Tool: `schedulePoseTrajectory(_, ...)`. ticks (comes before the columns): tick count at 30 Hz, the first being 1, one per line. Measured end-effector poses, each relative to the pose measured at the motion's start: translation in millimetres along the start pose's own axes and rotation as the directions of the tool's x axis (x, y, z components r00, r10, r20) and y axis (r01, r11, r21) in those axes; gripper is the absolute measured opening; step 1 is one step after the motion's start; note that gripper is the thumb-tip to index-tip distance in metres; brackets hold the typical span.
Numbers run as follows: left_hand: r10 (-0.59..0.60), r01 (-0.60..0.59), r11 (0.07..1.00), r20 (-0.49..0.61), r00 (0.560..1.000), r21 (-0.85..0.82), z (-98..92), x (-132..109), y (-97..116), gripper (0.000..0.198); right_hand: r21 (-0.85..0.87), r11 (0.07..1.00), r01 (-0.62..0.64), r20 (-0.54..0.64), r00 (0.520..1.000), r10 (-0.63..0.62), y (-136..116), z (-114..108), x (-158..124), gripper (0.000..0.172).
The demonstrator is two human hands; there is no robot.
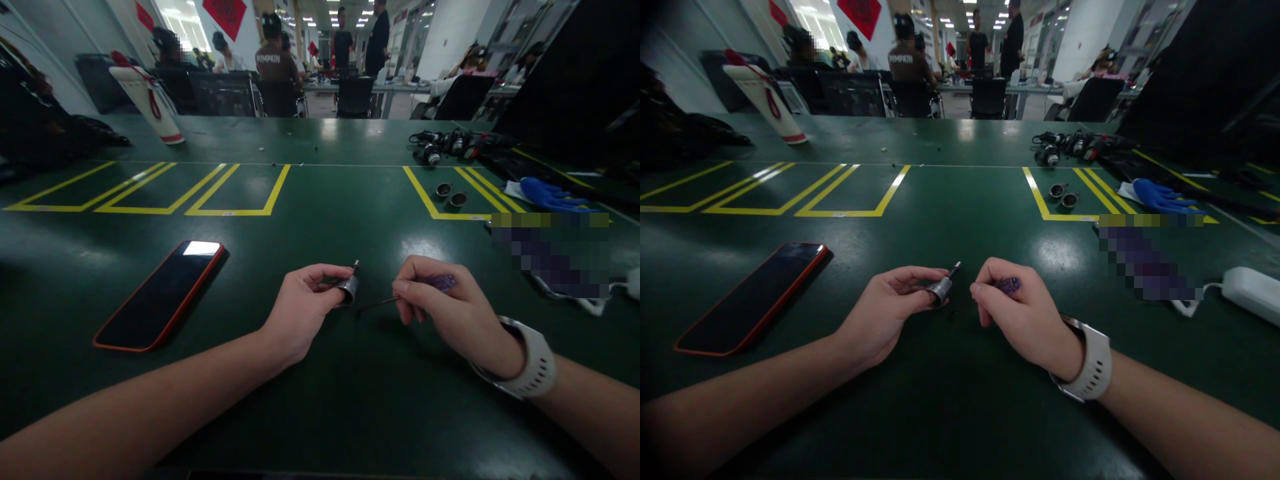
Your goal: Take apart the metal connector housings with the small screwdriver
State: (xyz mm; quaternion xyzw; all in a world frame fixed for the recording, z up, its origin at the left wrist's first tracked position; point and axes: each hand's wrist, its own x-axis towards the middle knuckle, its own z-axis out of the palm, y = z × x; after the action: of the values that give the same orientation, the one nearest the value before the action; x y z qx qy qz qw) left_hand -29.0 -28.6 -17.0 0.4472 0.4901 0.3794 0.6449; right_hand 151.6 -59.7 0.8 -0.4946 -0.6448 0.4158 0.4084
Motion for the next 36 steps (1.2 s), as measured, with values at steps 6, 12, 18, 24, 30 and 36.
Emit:
schedulePoseTrajectory(6,0.007,-0.007,1.0,-0.004,1.0,0.001,1.2,-2,3,0.025,-0.014,0.999,0.039,-0.007,0.999,-0.039,-4,-4,-3,0.022)
schedulePoseTrajectory(12,0.004,-0.004,1.0,-0.001,1.0,-0.005,2.6,-2,3,0.023,-0.057,0.998,0.024,0.002,1.0,-0.024,-7,-3,-3,0.022)
schedulePoseTrajectory(18,0.013,-0.013,1.0,0.006,1.0,0.008,1.2,-1,4,0.023,-0.027,1.0,-0.007,-0.01,1.0,0.007,-11,-7,-4,0.023)
schedulePoseTrajectory(24,0.025,-0.025,0.999,0.027,0.999,0.024,-1.5,-3,6,0.023,-0.048,0.998,-0.026,0.016,1.0,0.027,-9,-7,-2,0.023)
schedulePoseTrajectory(30,-0.002,0.005,0.995,0.022,1.0,-0.095,-2.6,-7,12,0.024,-0.083,0.996,-0.017,0.023,1.0,0.019,-9,-5,-3,0.023)
schedulePoseTrajectory(36,-0.117,0.117,0.949,0.019,0.993,-0.291,-5.3,-8,24,0.028,0.159,0.969,-0.189,-0.01,0.981,0.193,5,-8,11,0.02)
